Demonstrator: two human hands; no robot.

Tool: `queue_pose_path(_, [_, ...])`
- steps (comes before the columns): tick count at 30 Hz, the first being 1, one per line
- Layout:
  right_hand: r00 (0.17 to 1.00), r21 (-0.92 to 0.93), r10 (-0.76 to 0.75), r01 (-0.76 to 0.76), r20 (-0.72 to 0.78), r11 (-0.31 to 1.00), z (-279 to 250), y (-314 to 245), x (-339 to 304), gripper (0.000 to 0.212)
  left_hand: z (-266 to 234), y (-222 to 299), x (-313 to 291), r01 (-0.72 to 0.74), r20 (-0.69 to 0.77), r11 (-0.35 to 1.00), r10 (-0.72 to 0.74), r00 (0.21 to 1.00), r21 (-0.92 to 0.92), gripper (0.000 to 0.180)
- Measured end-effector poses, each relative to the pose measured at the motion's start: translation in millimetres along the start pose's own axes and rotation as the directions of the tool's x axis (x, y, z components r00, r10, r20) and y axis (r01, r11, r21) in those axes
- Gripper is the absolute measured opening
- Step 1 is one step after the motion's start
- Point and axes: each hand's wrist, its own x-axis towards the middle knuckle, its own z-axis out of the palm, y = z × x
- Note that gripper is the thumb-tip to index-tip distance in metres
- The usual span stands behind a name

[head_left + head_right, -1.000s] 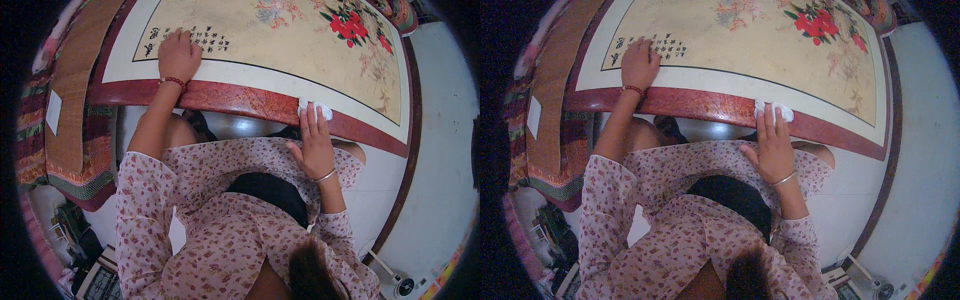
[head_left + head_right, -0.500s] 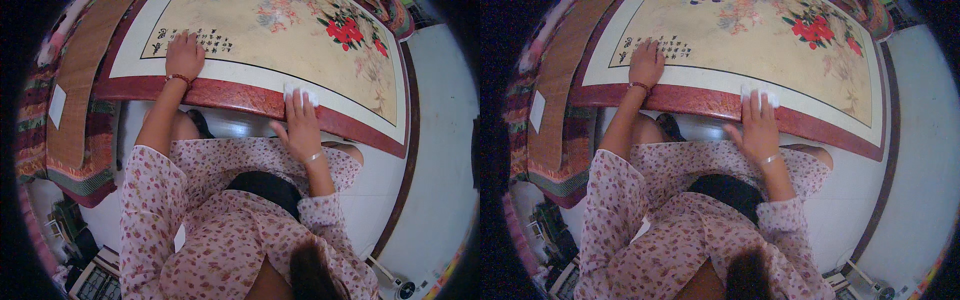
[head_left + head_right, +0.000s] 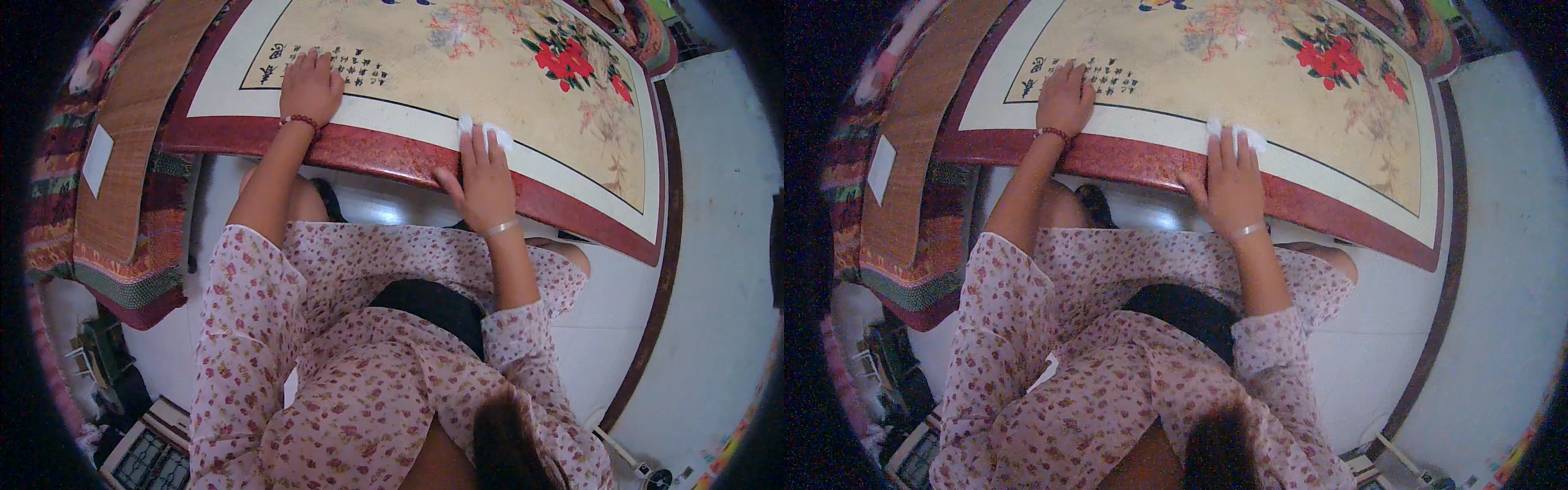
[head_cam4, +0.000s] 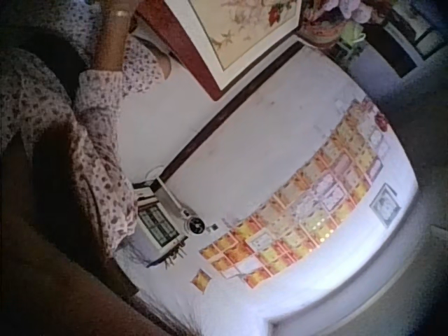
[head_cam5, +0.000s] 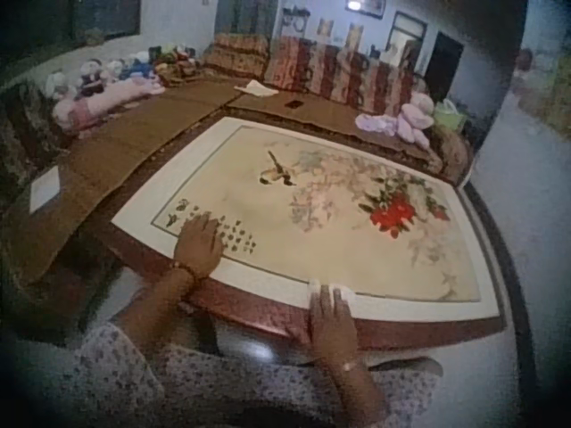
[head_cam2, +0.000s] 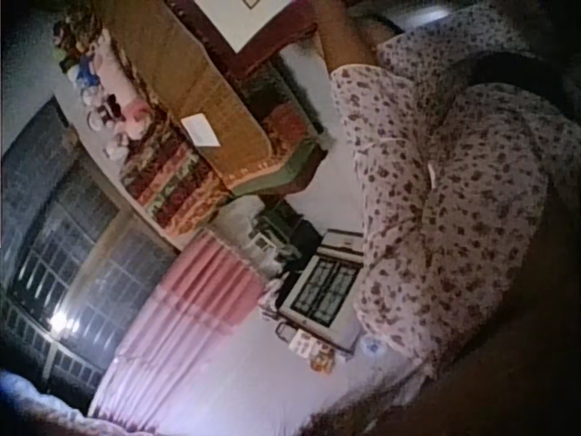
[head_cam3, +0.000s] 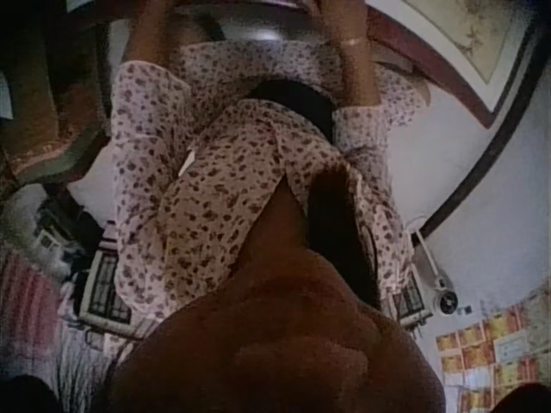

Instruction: The person wipes the wooden frame and the glass surface of a large framed picture using a white cloth, cleaning all edges.

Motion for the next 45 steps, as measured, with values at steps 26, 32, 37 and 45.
queue_pose_path(26, [0.960, 0.025, 0.240, -0.246, 0.143, 0.969, -48.2, 90.4, -88.7, 0.057, -21.0, 3.0, -4.9, 0.040, 0.028, 0.998, -0.039, 0.999, -0.051, 0.051])
queue_pose_path(32, [0.789, -0.172, 0.579, -0.553, 0.205, 0.815, -55.8, 199.0, -64.1, 0.050, -14.5, 10.1, 0.1, 0.026, 0.027, 1.000, -0.026, 0.999, -0.017, 0.050])
queue_pose_path(37, [0.953, 0.125, 0.244, -0.268, 0.181, 0.955, -30.2, 69.4, 15.2, 0.046, -12.5, 2.9, 4.5, 0.041, 0.044, 0.998, -0.039, 0.998, -0.051, 0.045])
queue_pose_path(45, [0.969, 0.223, -0.245, 0.231, 0.036, 0.947, 3.3, -88.6, 22.6, 0.054, -3.7, -7.6, 7.9, 0.022, -0.008, 0.989, -0.023, 1.000, -0.148, 0.043])
